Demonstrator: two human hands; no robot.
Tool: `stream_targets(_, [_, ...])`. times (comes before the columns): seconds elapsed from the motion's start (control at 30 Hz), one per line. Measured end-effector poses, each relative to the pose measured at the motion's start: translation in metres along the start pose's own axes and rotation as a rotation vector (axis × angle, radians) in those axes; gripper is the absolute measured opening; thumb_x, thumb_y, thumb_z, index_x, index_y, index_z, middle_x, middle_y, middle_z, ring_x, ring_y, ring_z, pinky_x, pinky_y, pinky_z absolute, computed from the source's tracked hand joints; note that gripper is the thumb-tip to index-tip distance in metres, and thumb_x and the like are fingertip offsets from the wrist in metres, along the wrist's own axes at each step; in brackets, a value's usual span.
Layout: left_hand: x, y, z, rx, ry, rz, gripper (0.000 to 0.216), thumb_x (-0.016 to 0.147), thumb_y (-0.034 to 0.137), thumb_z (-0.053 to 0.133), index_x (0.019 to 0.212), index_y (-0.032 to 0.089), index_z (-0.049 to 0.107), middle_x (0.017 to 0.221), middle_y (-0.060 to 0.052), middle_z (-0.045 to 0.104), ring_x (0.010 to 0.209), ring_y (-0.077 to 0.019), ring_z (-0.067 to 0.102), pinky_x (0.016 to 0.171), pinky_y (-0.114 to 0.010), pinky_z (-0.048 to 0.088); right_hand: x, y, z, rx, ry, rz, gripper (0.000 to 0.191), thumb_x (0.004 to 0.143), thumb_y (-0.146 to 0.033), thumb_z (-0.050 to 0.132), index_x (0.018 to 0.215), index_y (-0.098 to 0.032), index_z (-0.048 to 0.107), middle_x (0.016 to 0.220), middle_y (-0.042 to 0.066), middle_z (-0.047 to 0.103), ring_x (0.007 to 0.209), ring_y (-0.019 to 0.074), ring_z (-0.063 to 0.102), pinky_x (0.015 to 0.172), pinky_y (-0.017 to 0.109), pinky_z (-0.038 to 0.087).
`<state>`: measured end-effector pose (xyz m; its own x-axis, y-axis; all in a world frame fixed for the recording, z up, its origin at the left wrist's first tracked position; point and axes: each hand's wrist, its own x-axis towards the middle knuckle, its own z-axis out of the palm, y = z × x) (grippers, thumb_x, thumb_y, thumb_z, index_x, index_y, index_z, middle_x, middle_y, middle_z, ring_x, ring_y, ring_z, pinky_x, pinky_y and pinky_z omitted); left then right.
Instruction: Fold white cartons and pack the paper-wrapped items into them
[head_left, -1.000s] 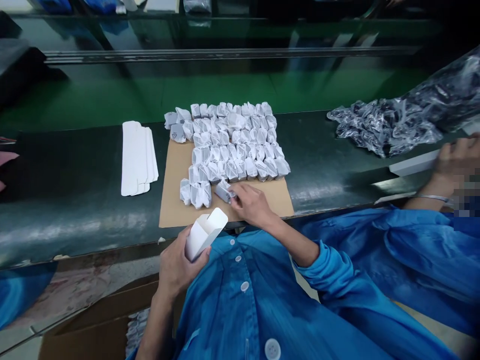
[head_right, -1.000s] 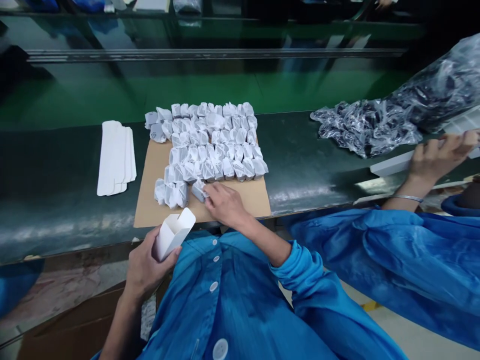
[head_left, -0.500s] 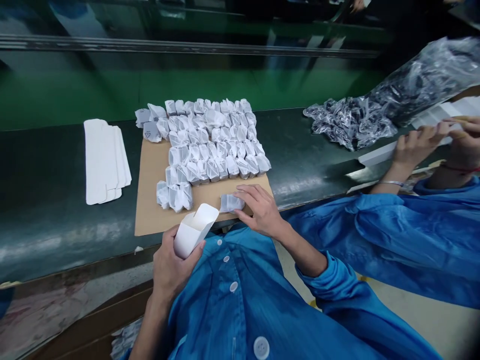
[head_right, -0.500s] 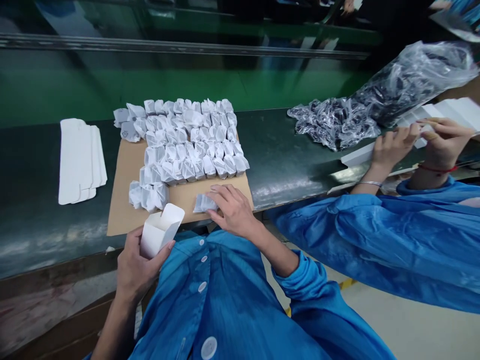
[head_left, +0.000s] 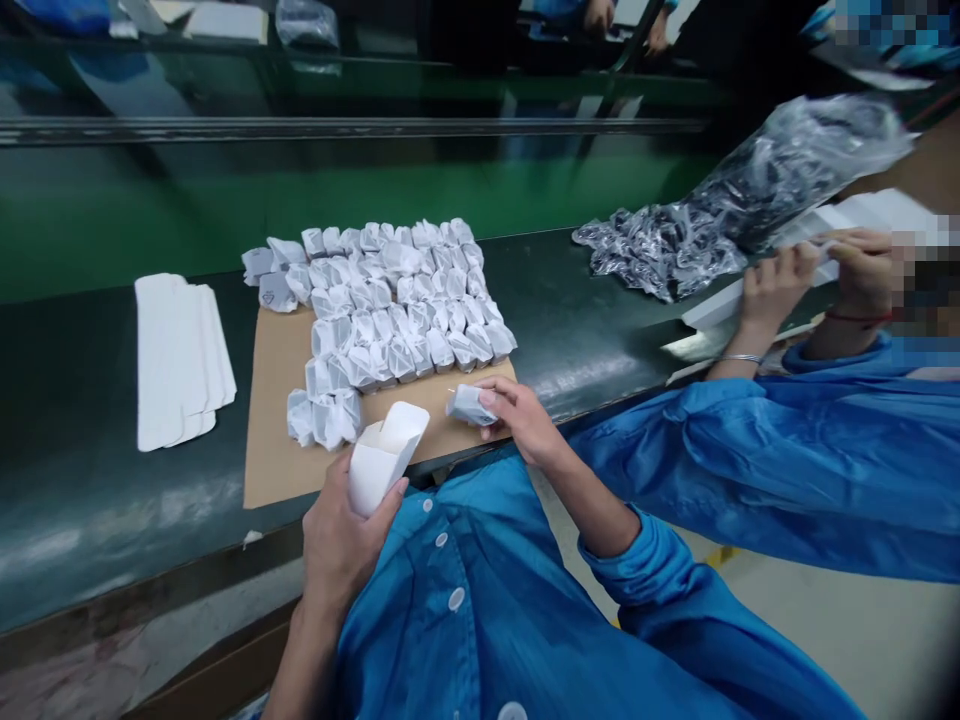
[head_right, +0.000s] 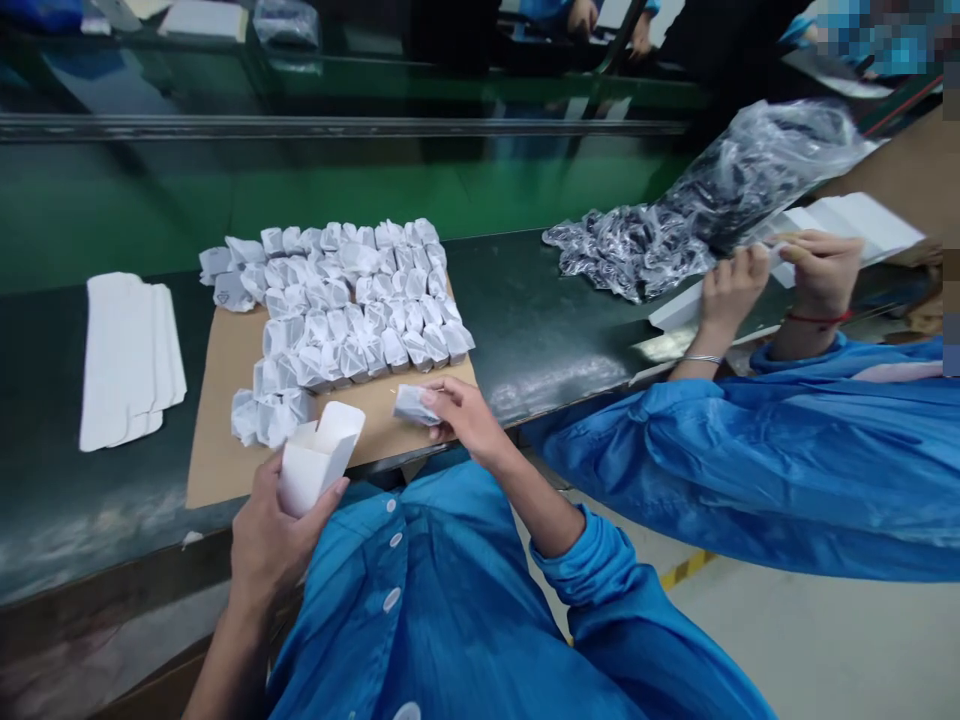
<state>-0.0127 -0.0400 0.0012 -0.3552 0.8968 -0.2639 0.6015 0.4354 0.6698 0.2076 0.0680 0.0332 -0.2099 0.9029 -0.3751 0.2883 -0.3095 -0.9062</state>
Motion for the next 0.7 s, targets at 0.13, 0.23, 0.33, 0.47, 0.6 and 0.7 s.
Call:
stream_targets(0.13, [0.009, 0.035, 0.006, 0.067, -0.012, 0.074, 0.06, 0.08, 0.051, 0.063, 0.131, 0.022, 0.05, 0.117, -0.015, 0.069, 0.102, -0.0373, 0.068, 0.074, -0.042, 0.054, -0.006, -0.004, -0.018, 0.087, 0.069, -0.009, 0.044, 0.089, -0.06, 0.051, 0.089, -0.018, 0.061, 0.067, -0.001, 0.063, 0.047, 0.0095, 0.052, 0.046, 0.023, 0.045])
stream_targets(0.23, [0.018, 0.057, 0.009, 0.073, 0.048, 0.131, 0.066, 0.082, 0.05, 0.064, 0.138, 0.023, 0.043, 0.126, -0.015, 0.065, 0.105, -0.0365, 0.067, 0.074, -0.041, 0.054, -0.015, -0.009, -0.029, 0.073, 0.151, -0.055, 0.038, 0.083, -0.055, 0.064, 0.09, -0.018, 0.064, 0.072, -0.002, 0.062, 0.055, 0.0083, 0.052, 0.052, 0.021, 0.047])
stream_targets(0.33, [0.034, 0.072, 0.014, 0.094, 0.102, 0.22, 0.073, 0.083, 0.049, 0.063, 0.145, 0.022, 0.036, 0.136, -0.015, 0.058, 0.11, -0.0352, 0.064, 0.076, -0.04, 0.054, -0.024, -0.014, -0.034, 0.031, 0.151, -0.076, 0.037, 0.081, -0.053, 0.067, 0.093, -0.018, 0.067, 0.076, -0.001, 0.063, 0.061, 0.0103, 0.054, 0.054, 0.021, 0.048])
stream_targets(0.47, [0.059, 0.074, 0.027, 0.295, 0.07, 0.385, 0.07, 0.087, 0.045, 0.06, 0.148, 0.019, 0.038, 0.124, -0.017, 0.063, 0.101, -0.0349, 0.065, 0.073, -0.041, 0.052, -0.029, -0.014, -0.035, -0.011, 0.127, -0.079, 0.038, 0.081, -0.053, 0.066, 0.093, -0.017, 0.066, 0.075, 0.0, 0.064, 0.062, 0.0117, 0.055, 0.053, 0.023, 0.047])
stream_targets(0.6, [0.073, 0.065, 0.031, 0.373, 0.238, 0.535, 0.069, 0.084, 0.047, 0.065, 0.142, 0.014, 0.048, 0.123, -0.021, 0.061, 0.107, -0.0387, 0.06, 0.087, -0.049, 0.048, -0.026, -0.009, -0.038, 0.001, 0.104, -0.075, 0.038, 0.081, -0.053, 0.066, 0.092, -0.017, 0.065, 0.075, 0.0, 0.063, 0.061, 0.011, 0.054, 0.054, 0.022, 0.047])
stream_targets(0.7, [0.073, 0.069, 0.021, 0.156, 0.392, 0.601, 0.058, 0.081, 0.047, 0.07, 0.13, 0.017, 0.061, 0.124, -0.019, 0.062, 0.113, -0.036, 0.058, 0.096, -0.05, 0.044, -0.023, -0.005, -0.039, 0.045, 0.058, -0.051, 0.037, 0.082, -0.052, 0.067, 0.094, -0.017, 0.066, 0.077, 0.001, 0.064, 0.063, 0.0111, 0.055, 0.054, 0.021, 0.048])
